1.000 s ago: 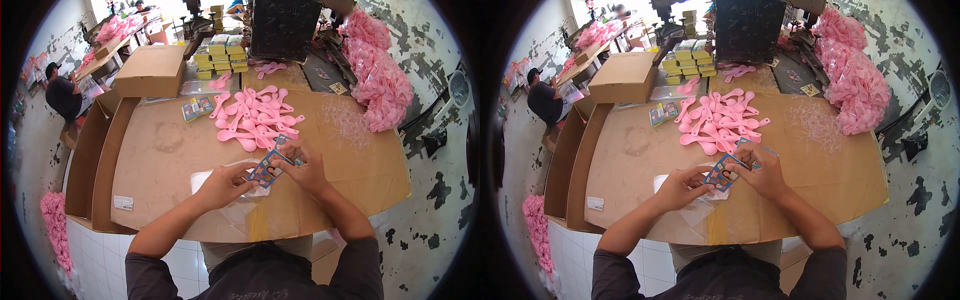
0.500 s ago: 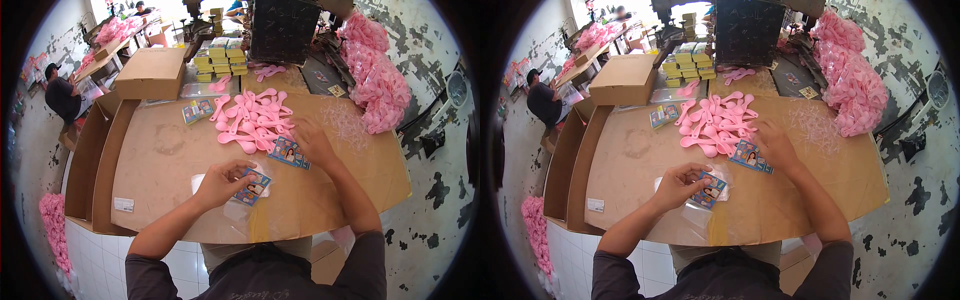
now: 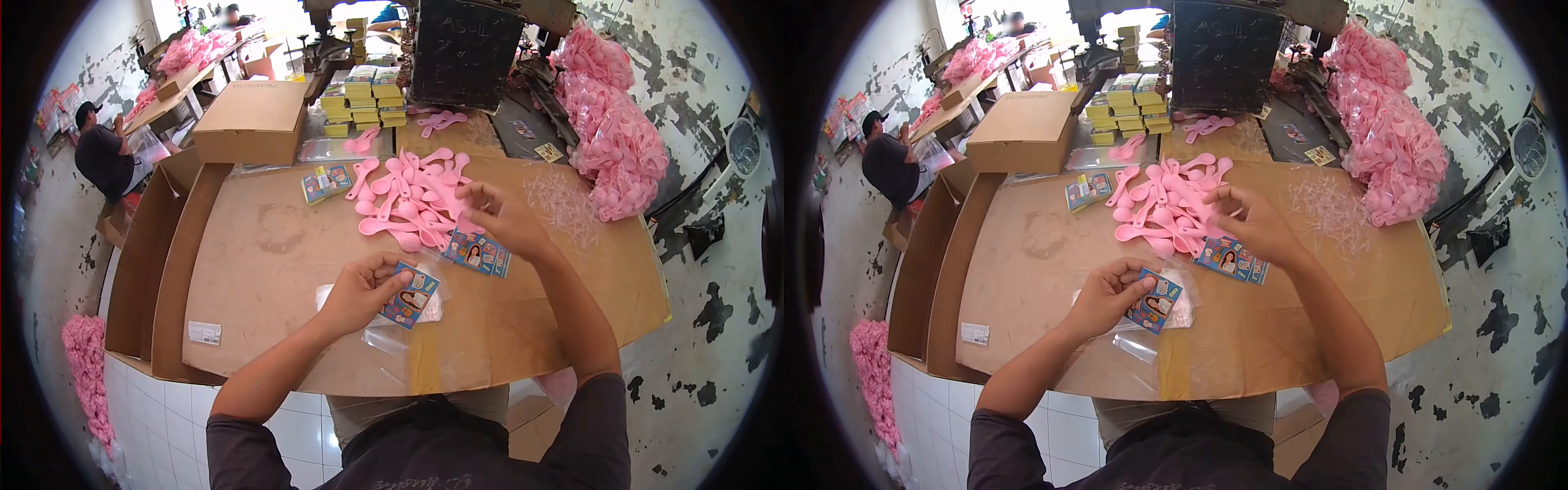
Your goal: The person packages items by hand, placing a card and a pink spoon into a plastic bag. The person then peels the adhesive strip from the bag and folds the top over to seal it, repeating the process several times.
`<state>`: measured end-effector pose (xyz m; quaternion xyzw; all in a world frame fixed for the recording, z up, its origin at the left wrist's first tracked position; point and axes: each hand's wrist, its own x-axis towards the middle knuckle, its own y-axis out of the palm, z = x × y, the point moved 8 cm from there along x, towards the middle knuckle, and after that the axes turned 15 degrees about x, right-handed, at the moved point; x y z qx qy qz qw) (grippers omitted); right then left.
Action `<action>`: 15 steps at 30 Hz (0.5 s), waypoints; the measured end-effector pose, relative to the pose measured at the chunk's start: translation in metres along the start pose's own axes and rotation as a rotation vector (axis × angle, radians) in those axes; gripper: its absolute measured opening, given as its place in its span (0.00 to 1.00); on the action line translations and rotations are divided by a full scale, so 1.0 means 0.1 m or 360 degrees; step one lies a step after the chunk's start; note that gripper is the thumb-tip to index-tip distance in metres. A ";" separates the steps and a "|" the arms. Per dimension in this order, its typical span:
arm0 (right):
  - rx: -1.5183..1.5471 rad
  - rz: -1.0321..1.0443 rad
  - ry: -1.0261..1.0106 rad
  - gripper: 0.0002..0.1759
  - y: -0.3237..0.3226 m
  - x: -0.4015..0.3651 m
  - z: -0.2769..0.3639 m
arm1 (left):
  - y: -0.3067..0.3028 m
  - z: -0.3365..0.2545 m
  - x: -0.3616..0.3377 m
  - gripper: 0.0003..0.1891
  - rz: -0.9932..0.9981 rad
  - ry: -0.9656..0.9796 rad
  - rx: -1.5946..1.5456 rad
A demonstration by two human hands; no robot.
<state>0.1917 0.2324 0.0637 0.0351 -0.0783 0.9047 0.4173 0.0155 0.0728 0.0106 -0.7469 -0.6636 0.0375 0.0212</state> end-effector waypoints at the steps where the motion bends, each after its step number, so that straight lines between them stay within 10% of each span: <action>1: 0.0165 0.0079 0.0027 0.19 0.14 -0.10 0.02 | 0.02 -0.01 -0.01 0.15 0.0005 0.0002 -0.0003; 15: 0.0176 0.0305 -0.0040 0.14 0.75 -0.43 -0.11 | 0.10 -0.03 -0.04 0.20 0.0045 0.0161 0.0358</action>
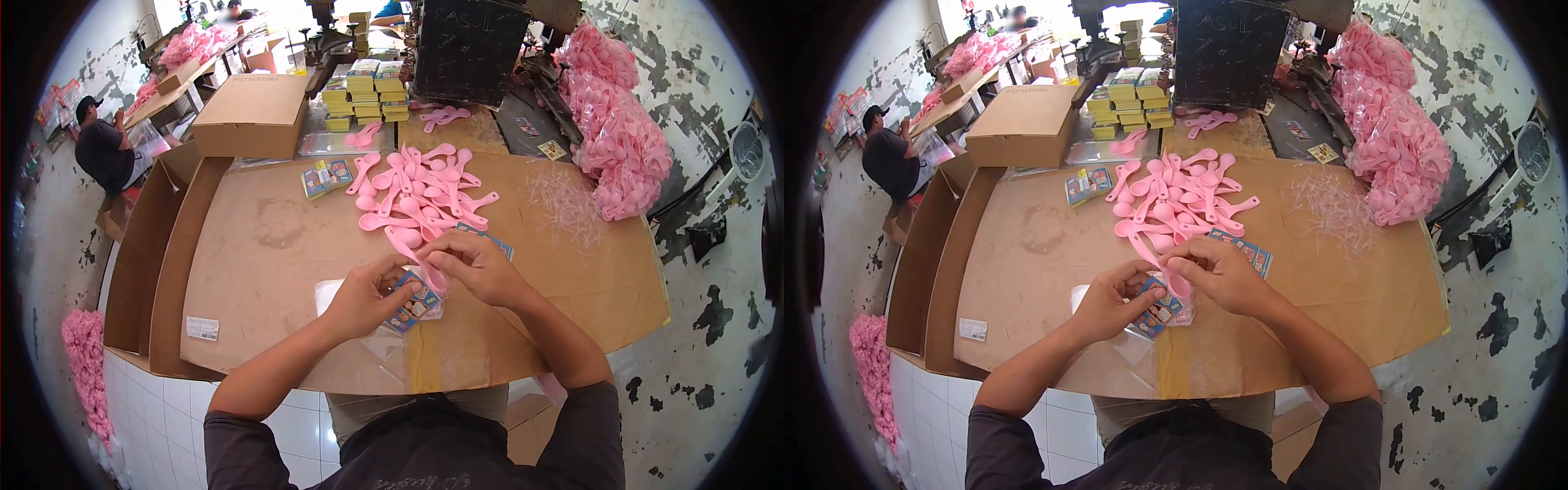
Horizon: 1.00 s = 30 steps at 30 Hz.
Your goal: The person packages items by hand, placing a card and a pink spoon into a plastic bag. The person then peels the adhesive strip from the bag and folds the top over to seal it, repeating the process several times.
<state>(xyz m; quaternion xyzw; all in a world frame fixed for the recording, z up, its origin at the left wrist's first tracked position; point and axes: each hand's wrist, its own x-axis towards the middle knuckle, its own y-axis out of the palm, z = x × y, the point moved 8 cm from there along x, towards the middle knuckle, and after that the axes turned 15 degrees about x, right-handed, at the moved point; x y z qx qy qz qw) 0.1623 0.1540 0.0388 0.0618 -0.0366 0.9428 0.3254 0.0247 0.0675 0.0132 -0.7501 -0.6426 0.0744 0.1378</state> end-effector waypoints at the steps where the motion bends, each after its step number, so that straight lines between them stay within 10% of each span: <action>1: 0.0128 0.0011 0.0071 0.15 0.01 0.00 -0.06 | 0.00 0.00 0.00 0.21 -0.0002 0.0018 0.0055; 18: 0.0444 -0.0239 -0.0117 0.41 -0.13 -0.04 0.39 | 0.03 -0.01 -0.01 0.22 0.0038 -0.0120 -0.0129; 27: 0.0497 -0.0329 -0.0355 0.31 0.05 -0.12 0.22 | 0.00 0.05 0.01 0.16 0.0028 -0.0120 -0.0198; 30: -0.0373 0.0096 -0.0754 0.22 0.10 -0.11 0.32 | -0.04 0.07 0.03 0.16 0.0012 -0.0067 -0.0174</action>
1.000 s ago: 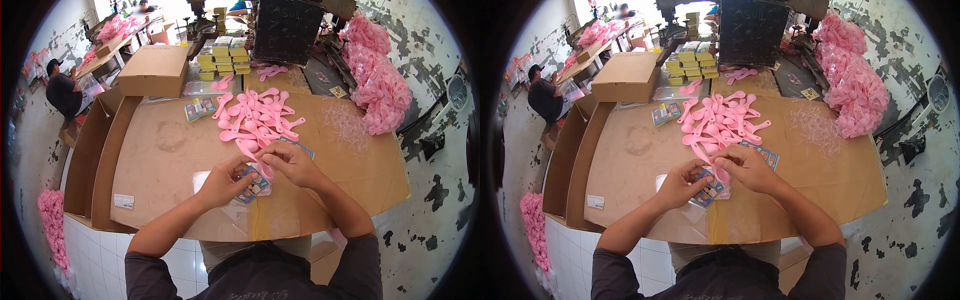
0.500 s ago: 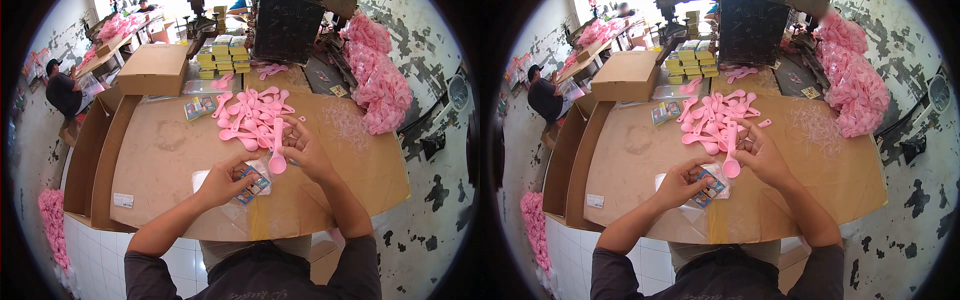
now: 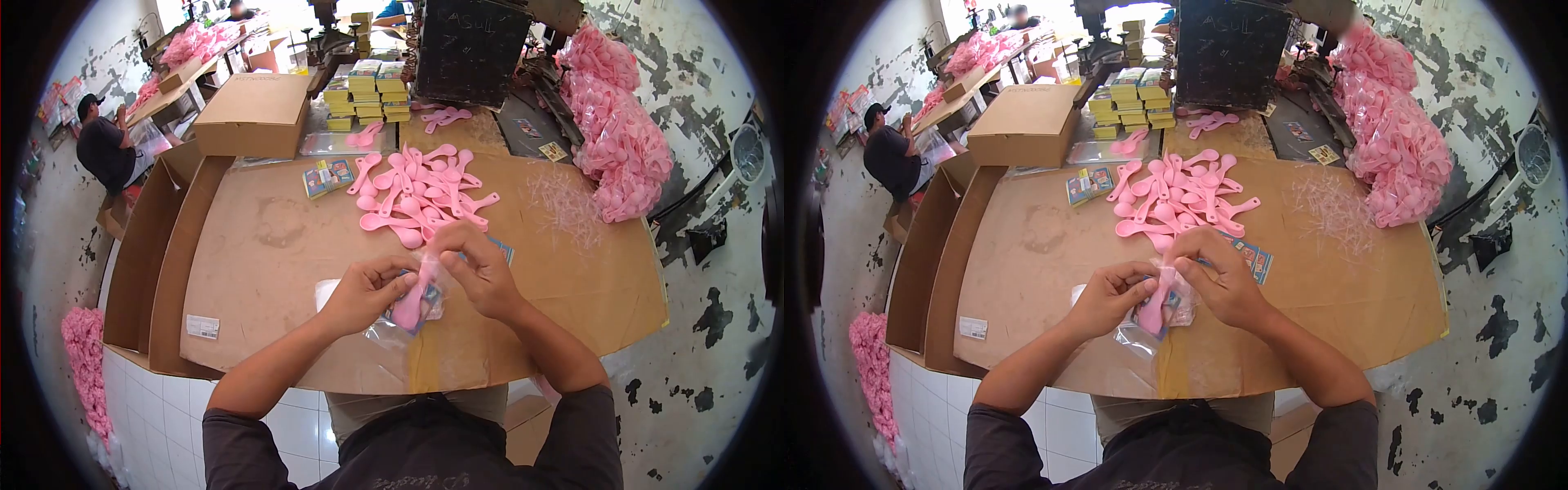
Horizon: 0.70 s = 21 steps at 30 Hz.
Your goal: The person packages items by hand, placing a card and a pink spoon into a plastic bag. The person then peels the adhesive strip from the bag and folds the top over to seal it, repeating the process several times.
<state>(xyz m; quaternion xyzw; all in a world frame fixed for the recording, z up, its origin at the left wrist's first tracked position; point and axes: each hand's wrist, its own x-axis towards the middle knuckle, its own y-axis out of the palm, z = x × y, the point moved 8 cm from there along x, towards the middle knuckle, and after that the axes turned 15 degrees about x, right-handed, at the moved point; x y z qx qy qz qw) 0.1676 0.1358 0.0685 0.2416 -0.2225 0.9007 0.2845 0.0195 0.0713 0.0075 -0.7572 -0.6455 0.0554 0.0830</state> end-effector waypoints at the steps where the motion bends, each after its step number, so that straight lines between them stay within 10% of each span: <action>1: 0.0134 -0.0026 0.0070 0.20 -0.04 -0.01 -0.04 | -0.02 -0.01 0.00 0.16 -0.0005 0.0017 -0.0001; 6: 0.0529 -0.0238 0.0260 0.11 -0.04 0.11 0.15 | 0.06 -0.10 -0.04 0.19 0.0125 -0.0038 -0.0220; 9: -0.0218 0.0267 -0.0025 0.10 0.12 0.18 0.45 | 0.08 -0.15 -0.07 0.21 0.0270 -0.0032 -0.0215; 21: -0.1144 0.0306 -0.0164 0.07 0.05 0.43 1.31 | 0.13 -0.80 -0.27 0.22 -0.0097 0.0727 0.0576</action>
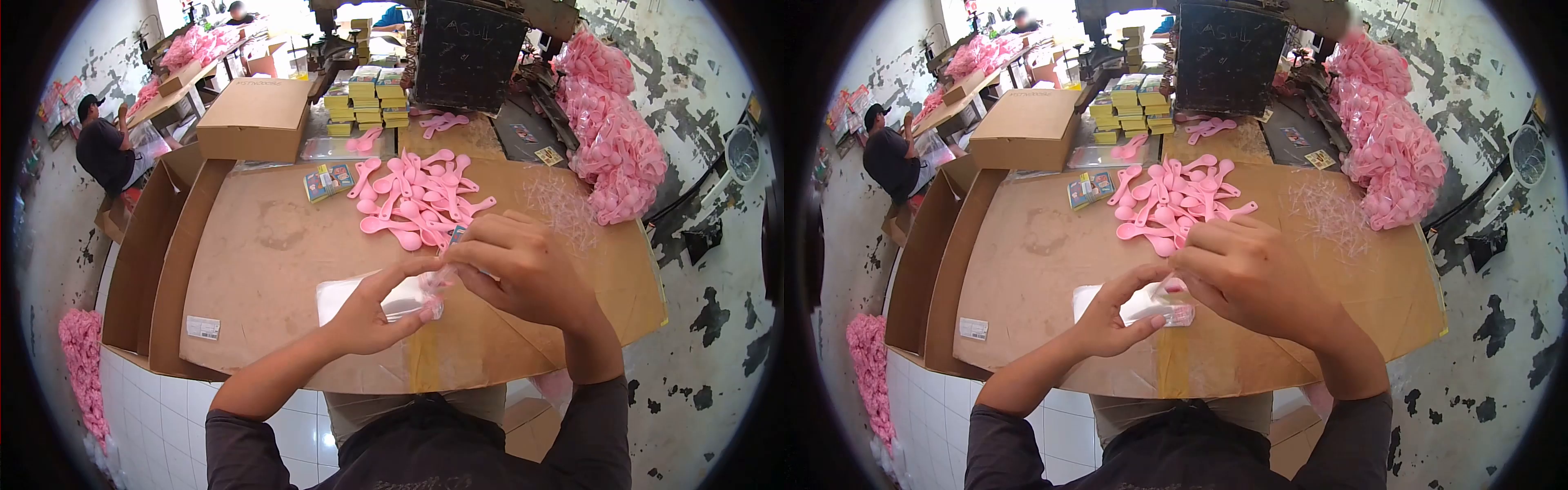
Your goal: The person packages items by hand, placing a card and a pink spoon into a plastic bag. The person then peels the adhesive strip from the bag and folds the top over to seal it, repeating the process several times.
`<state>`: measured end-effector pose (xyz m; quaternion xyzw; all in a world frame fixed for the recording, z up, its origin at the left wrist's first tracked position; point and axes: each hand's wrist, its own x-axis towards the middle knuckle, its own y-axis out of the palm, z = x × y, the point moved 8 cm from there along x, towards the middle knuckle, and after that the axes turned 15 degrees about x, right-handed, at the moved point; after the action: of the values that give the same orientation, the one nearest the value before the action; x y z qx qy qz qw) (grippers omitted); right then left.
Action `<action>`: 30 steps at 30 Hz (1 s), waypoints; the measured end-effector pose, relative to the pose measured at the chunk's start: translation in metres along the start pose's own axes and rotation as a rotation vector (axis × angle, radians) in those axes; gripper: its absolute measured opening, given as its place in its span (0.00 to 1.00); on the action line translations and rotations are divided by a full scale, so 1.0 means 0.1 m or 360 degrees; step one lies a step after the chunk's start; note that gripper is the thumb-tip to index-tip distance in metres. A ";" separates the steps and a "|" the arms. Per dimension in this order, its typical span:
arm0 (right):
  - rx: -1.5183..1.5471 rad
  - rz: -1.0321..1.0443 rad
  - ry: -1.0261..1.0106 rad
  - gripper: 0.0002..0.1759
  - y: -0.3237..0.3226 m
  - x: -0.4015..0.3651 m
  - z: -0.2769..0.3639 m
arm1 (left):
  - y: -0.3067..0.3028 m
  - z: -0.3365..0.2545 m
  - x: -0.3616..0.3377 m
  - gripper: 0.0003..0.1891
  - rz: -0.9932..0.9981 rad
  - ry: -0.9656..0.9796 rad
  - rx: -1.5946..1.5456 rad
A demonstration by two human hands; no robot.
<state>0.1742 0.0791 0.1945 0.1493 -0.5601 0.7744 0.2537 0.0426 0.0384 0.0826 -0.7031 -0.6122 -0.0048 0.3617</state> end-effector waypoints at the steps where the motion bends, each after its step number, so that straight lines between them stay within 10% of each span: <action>1: 0.0042 -0.0029 0.0021 0.07 0.00 0.01 -0.01 | 0.01 -0.03 0.01 0.21 -0.0026 -0.0008 0.0074; 19: 0.0025 -0.0517 -0.0061 0.10 0.19 -0.01 -0.07 | -0.06 0.18 0.00 0.18 -0.0287 -0.0426 -0.0526; 30: -0.0656 -0.0183 -0.0231 0.14 0.55 0.00 -0.04 | -0.04 0.07 -0.06 0.25 -0.0269 -0.0154 0.0585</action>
<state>0.1434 0.0690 0.1493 0.1813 -0.7139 0.6150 0.2815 0.0344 0.0367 0.0769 -0.5708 -0.6762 0.1104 0.4524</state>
